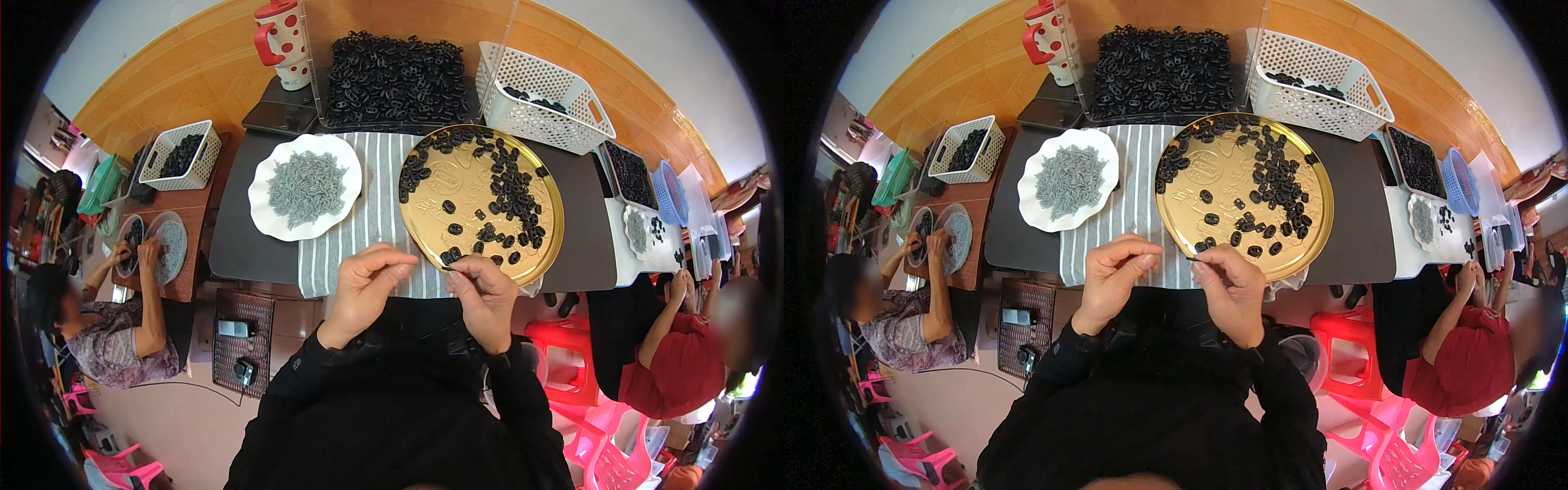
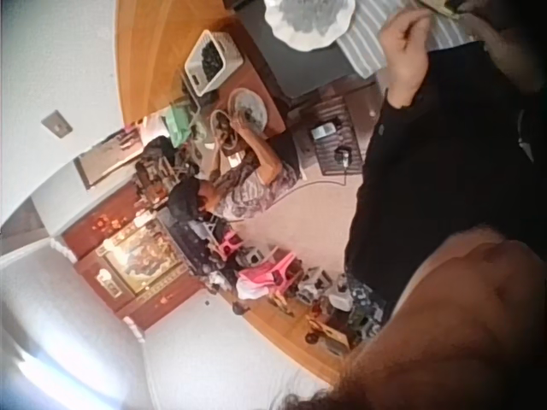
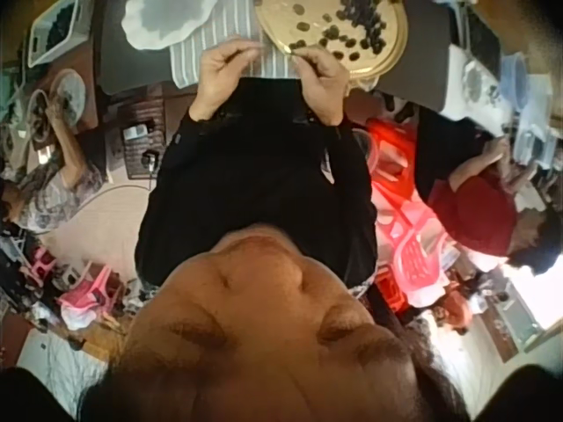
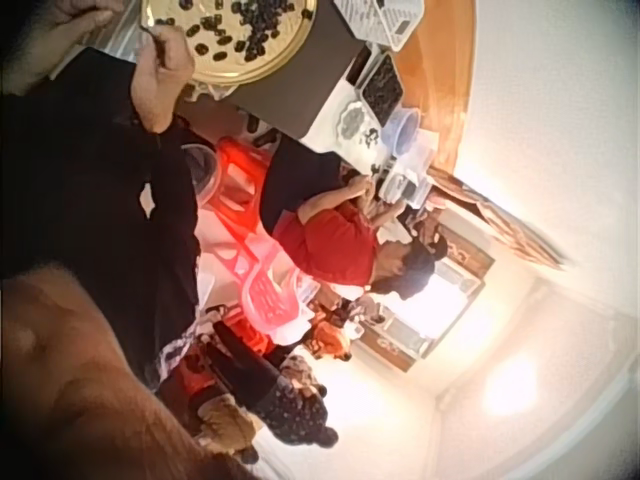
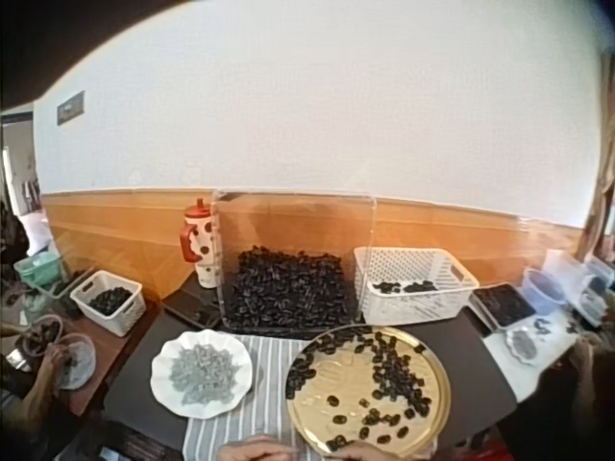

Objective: The person picks up a black plastic piece from a tray and a small grey pin from a cloth, then inserts the pin into the plastic piece. After pressing the pin into place, the person sets the assembled component down on the cloth and repeats the process.

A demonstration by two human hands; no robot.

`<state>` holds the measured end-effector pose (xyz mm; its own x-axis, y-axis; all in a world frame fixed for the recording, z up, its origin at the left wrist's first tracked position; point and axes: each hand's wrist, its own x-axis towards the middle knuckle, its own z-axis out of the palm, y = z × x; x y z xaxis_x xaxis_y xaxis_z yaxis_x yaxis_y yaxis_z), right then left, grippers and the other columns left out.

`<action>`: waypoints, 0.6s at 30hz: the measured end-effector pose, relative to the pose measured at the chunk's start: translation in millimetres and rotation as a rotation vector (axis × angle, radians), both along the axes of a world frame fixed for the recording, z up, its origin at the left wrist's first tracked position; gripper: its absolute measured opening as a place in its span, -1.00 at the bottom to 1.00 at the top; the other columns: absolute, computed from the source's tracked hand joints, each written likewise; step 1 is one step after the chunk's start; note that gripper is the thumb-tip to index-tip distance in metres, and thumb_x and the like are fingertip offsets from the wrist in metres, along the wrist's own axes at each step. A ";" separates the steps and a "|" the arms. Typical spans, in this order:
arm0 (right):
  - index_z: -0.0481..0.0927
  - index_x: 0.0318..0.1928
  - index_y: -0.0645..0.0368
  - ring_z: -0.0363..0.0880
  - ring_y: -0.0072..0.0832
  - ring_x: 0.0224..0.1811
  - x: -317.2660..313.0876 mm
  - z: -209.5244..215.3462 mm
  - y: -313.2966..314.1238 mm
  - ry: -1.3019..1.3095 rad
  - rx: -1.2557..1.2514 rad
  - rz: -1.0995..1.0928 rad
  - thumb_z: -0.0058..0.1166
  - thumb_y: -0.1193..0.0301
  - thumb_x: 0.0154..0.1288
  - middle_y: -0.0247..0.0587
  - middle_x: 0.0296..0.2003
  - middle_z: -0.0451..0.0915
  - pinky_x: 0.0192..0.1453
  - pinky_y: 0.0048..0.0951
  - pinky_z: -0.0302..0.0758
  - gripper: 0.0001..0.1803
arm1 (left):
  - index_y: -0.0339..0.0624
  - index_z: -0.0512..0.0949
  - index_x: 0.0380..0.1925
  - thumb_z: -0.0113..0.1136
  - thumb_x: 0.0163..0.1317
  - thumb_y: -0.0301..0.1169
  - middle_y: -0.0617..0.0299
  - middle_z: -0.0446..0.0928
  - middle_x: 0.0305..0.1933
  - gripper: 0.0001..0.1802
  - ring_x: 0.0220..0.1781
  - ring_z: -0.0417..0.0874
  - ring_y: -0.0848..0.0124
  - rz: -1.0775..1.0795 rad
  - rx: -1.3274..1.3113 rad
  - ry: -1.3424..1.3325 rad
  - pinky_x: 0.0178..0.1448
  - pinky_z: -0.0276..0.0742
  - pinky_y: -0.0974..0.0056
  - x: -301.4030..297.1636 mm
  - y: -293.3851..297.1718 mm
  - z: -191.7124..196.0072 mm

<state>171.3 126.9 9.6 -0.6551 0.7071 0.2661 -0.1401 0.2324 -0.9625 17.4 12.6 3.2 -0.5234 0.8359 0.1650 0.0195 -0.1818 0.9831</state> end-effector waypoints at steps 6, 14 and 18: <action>0.58 -0.21 0.33 0.57 -0.62 -0.40 -15.0 1.4 -19.0 0.173 -0.483 0.079 0.07 0.62 0.30 -0.28 -0.38 0.61 -0.33 -0.64 0.46 -0.93 | -0.29 0.66 -0.24 0.24 0.21 -0.58 0.26 0.62 -0.37 -0.88 -0.34 0.59 0.57 -0.049 0.084 -0.447 -0.35 0.41 0.51 9.7 -1.4 -3.1; 0.59 -0.17 0.31 0.55 -0.63 -0.40 -25.2 -12.5 -30.4 0.339 -0.694 0.092 0.10 0.60 0.28 -0.27 -0.38 0.62 -0.32 -0.63 0.45 -0.88 | -0.29 0.66 -0.24 0.25 0.20 -0.57 0.29 0.61 -0.37 -0.87 -0.38 0.52 0.61 -0.018 0.185 -0.518 -0.32 0.36 0.51 16.3 1.2 -12.1; 0.58 -0.15 0.31 0.56 -0.62 -0.42 -26.2 -9.3 -34.3 0.333 -0.713 0.080 0.10 0.60 0.29 -0.24 -0.36 0.65 -0.32 -0.63 0.46 -0.87 | -0.30 0.65 -0.23 0.23 0.22 -0.56 0.29 0.61 -0.36 -0.88 -0.37 0.52 0.61 0.000 0.182 -0.558 -0.32 0.36 0.50 18.3 0.6 -10.7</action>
<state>145.1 92.5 0.4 -0.6770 0.7348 -0.0426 -0.4370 -0.4478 -0.7800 35.7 13.2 -7.5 -0.5719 0.8203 0.0054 -0.4919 -0.3483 0.7980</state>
